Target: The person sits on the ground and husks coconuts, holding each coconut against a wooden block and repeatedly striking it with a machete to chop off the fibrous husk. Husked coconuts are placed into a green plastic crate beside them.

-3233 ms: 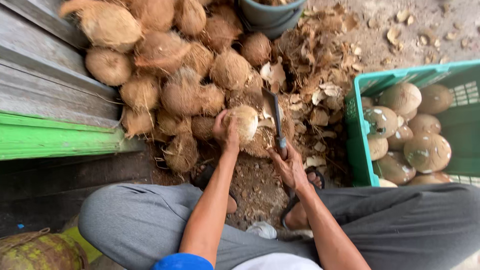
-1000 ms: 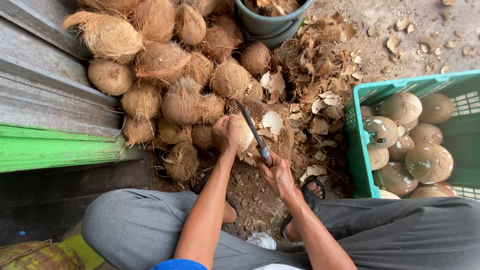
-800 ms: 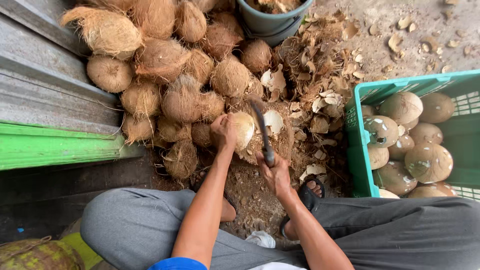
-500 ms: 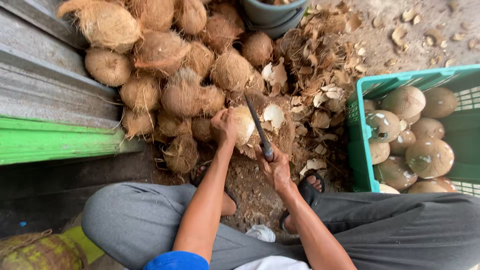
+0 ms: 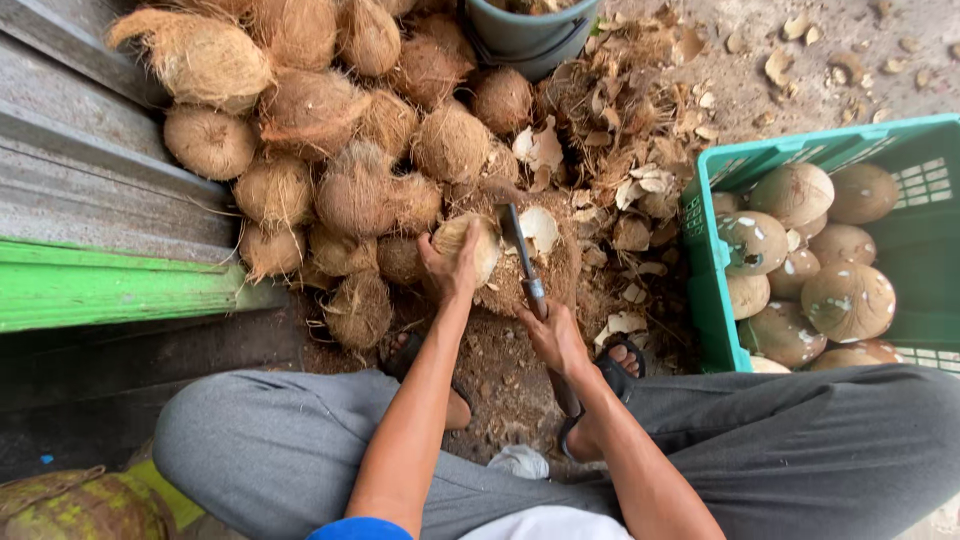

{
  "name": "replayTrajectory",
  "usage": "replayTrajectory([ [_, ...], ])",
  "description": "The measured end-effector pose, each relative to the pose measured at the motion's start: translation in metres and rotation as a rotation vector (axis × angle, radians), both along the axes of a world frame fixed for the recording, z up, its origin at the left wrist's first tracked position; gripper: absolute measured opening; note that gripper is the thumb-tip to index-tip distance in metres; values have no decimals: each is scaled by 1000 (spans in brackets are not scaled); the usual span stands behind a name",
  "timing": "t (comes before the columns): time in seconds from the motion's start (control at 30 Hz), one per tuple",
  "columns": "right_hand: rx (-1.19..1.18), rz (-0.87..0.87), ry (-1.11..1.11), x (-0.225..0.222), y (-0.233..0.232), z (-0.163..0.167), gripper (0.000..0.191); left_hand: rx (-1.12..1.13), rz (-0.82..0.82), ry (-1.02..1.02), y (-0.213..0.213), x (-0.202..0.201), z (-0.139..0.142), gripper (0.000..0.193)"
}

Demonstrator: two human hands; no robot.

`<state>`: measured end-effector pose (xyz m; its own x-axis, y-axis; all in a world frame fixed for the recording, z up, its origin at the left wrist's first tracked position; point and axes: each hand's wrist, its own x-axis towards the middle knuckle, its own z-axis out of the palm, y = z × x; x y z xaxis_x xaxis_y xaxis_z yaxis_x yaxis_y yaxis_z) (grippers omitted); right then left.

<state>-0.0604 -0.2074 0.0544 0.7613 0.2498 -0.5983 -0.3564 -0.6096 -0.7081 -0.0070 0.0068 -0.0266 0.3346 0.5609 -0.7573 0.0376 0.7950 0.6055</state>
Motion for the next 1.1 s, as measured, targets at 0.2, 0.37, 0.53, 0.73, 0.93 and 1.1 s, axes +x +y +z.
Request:
replayTrajectory([
  [0.2, -101, -102, 82, 23, -27, -2, 26, 597, -520, 213, -2, -12, 16, 73],
  [0.37, 26, -367, -85, 49, -51, 39, 34, 1130, -733, 309, -12, -1, 42, 61],
  [0.53, 295, -356, -114, 30, -28, 62, 28, 750, -736, 484, -9, 12, 50, 45],
  [0.73, 140, -72, 11, 12, 1, 52, 40, 793, -617, 363, -7, 11, 29, 41],
  [0.93, 504, -273, -217, 7, -7, 48, 36, 761, -584, 343, -6, 13, 21, 39],
  [1.1, 131, -61, 18, 8, 8, 40, 36, 770, -600, 341, -13, 14, 31, 34],
])
